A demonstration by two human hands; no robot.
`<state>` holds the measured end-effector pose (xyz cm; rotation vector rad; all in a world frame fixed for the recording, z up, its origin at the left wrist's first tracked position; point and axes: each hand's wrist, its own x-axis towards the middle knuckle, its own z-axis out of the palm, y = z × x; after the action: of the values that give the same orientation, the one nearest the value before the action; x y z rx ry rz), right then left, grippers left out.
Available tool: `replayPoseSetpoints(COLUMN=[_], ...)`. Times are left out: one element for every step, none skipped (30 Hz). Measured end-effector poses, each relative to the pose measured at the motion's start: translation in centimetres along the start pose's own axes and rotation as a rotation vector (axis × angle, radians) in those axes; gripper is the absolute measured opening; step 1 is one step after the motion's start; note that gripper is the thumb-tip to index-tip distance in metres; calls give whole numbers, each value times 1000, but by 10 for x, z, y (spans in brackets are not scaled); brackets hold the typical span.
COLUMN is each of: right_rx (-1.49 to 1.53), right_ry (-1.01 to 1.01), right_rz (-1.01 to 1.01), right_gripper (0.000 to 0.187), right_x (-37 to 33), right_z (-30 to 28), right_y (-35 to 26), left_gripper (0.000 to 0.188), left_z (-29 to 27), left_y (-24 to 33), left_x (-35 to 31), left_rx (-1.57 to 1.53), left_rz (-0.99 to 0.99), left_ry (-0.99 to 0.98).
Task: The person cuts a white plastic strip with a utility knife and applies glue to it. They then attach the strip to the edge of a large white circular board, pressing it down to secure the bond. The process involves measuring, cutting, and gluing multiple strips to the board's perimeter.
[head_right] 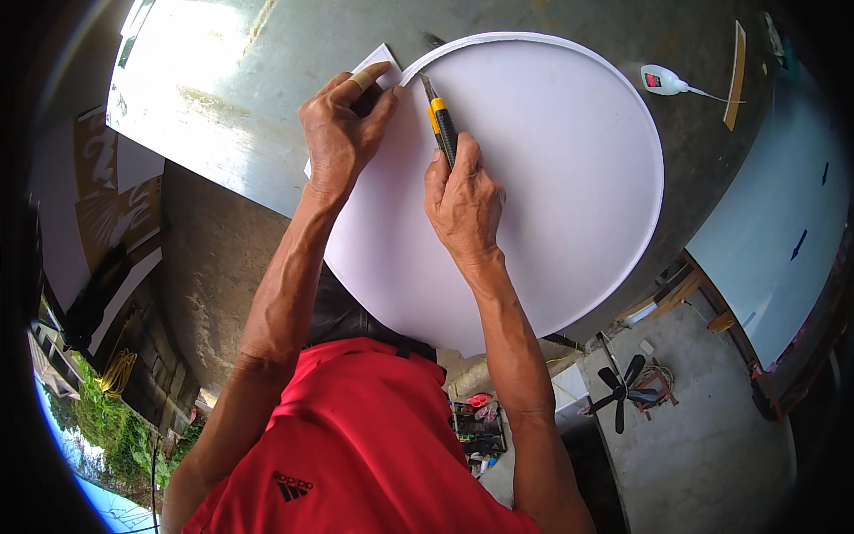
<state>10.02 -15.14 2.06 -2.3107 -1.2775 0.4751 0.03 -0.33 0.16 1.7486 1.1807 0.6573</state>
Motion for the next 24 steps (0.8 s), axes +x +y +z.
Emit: replayPoseSetpoints(right_rx=[2, 2, 3, 4, 3, 2, 2, 6, 9, 13, 12, 11, 10, 10, 10, 10, 8, 7, 5, 9, 13, 16, 17, 17], right_ry=[-7, -3, 0, 3, 4, 5, 6, 5, 4, 4, 6, 9, 12, 12, 12, 12, 15, 18, 21, 19, 17, 15, 16, 16], right_rz=[6, 5, 4, 3, 0, -2, -5, -1, 2, 5, 3, 0, -2, -3, -4, -4, -6, -8, -10, -9, -8, -6, -5, -5], right_gripper=[28, 28, 28, 28, 28, 28, 28, 28, 28, 28, 28, 28, 28, 28, 28, 28, 28, 28, 27, 27, 27, 27, 27, 27], right_x=[0, 0, 0, 0, 0, 0, 0, 0, 0, 0, 0, 0, 0, 0, 0, 0, 0, 0, 0, 0, 1, 0, 0, 0], right_z=[0, 0, 0, 1, 1, 1, 1, 1, 0, 0, 0, 1, 1, 1, 0, 0, 1, 1, 2, 2, 1, 1, 1, 1], right_y=[0, 0, 0, 0, 0, 1, 1, 1, 0, 0, 0, 1, 1, 1, 1, 1, 1, 2, 2, 2, 1, 1, 1, 2], left_gripper=[31, 32, 32, 32, 32, 32, 31, 31, 31, 31, 31, 30, 30, 29, 29, 28, 27, 26, 25, 23, 22, 21, 20, 19], left_z=[0, 0, 0, 0, 0, 0, 0, 0, 0, 1, 1, 1, 1, 1, 1, 1, 1, 1, 0, 1, 1, 2, 2, 1], left_y=[0, 0, 0, 0, 0, -1, -2, -3, -4, -4, -4, -2, -1, -2, -2, -3, -2, -2, -2, -2, -3, -4, -3, -2], left_x=[0, 0, 0, 0, 1, 1, 1, 0, 0, 0, 0, 0, 0, 0, 0, 0, 0, 0, 0, 0, -1, -1, -1, -1], left_rx=[0, 2, 3, 4, 8, 11, 14, 18, 23, 27, 18, 9, 0, 3, 6, 8, 1, -6, -13, -21, -28, -36, -38, -39], left_rz=[-8, -3, 1, 6, 8, 9, 11, 14, 17, 20, 12, 3, -5, -2, 0, 3, -2, -6, -11, -10, -8, -7, -13, -20], left_ry=[-5, -4, -3, -2, -4, -5, -6, -5, -3, -2, -2, -3, -4, -1, 2, 5, 3, 0, -3, 0, 2, 5, 2, -1])
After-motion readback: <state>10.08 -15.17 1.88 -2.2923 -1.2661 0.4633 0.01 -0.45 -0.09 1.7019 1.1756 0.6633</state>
